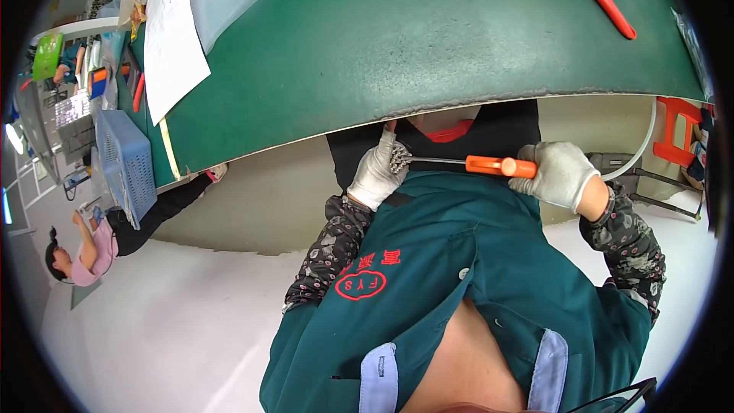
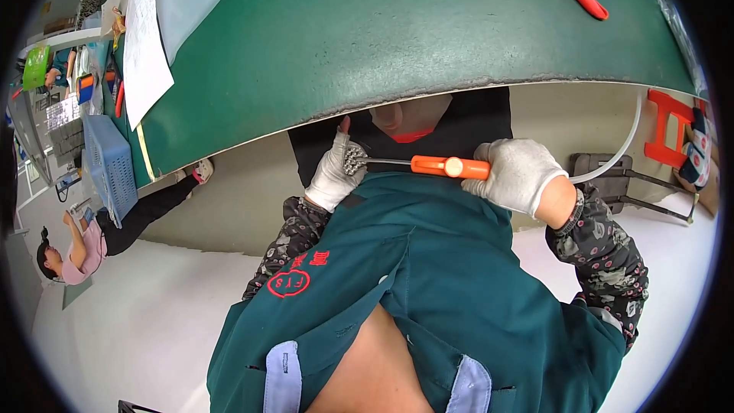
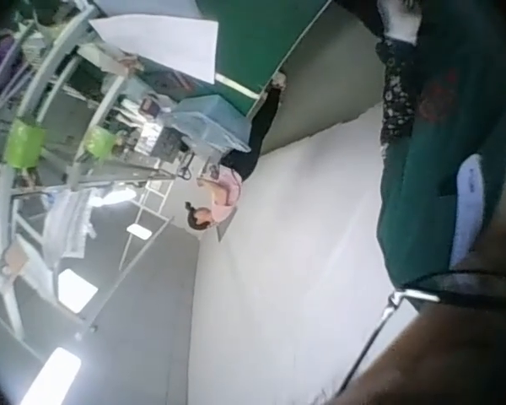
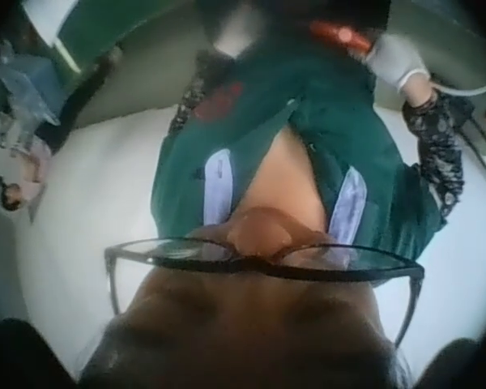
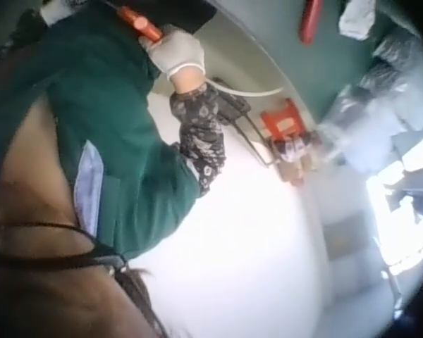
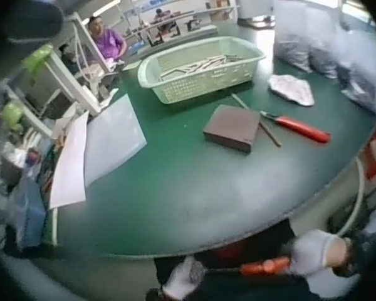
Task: The person is sanding the ends of a bundle of metal pins using a handheld sanding block on a workbench.
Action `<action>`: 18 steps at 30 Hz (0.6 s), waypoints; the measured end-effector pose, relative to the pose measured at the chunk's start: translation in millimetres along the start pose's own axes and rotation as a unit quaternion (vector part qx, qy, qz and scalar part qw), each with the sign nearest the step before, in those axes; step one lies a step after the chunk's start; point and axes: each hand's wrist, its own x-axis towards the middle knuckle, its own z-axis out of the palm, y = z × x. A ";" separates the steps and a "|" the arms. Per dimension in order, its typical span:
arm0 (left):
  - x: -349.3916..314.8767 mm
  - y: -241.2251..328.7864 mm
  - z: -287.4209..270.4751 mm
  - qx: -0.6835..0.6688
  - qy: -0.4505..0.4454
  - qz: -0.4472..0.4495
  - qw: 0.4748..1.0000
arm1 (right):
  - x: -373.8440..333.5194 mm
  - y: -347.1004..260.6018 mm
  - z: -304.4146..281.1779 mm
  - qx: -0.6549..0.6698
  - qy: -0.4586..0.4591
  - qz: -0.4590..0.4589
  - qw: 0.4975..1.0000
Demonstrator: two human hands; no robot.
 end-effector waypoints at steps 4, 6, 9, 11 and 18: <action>0.5 -0.6 0.3 -0.030 0.014 0.000 0.999 | 2.4 -3.3 -2.4 -0.021 0.040 0.009 0.999; 2.2 0.4 0.5 -0.017 0.013 0.002 1.000 | 2.5 -4.9 -3.9 -0.026 0.029 0.005 0.999; 6.0 2.3 0.5 -0.021 0.006 -0.003 1.000 | 6.4 -1.4 -5.4 -0.043 0.057 0.017 0.997; 6.0 3.9 -0.6 -0.017 0.004 -0.001 1.000 | 7.0 -8.6 -10.2 -0.047 0.034 0.021 0.998; 5.1 8.2 0.1 -0.025 0.013 -0.014 1.000 | 8.9 -13.4 -11.7 -0.034 0.021 0.026 0.999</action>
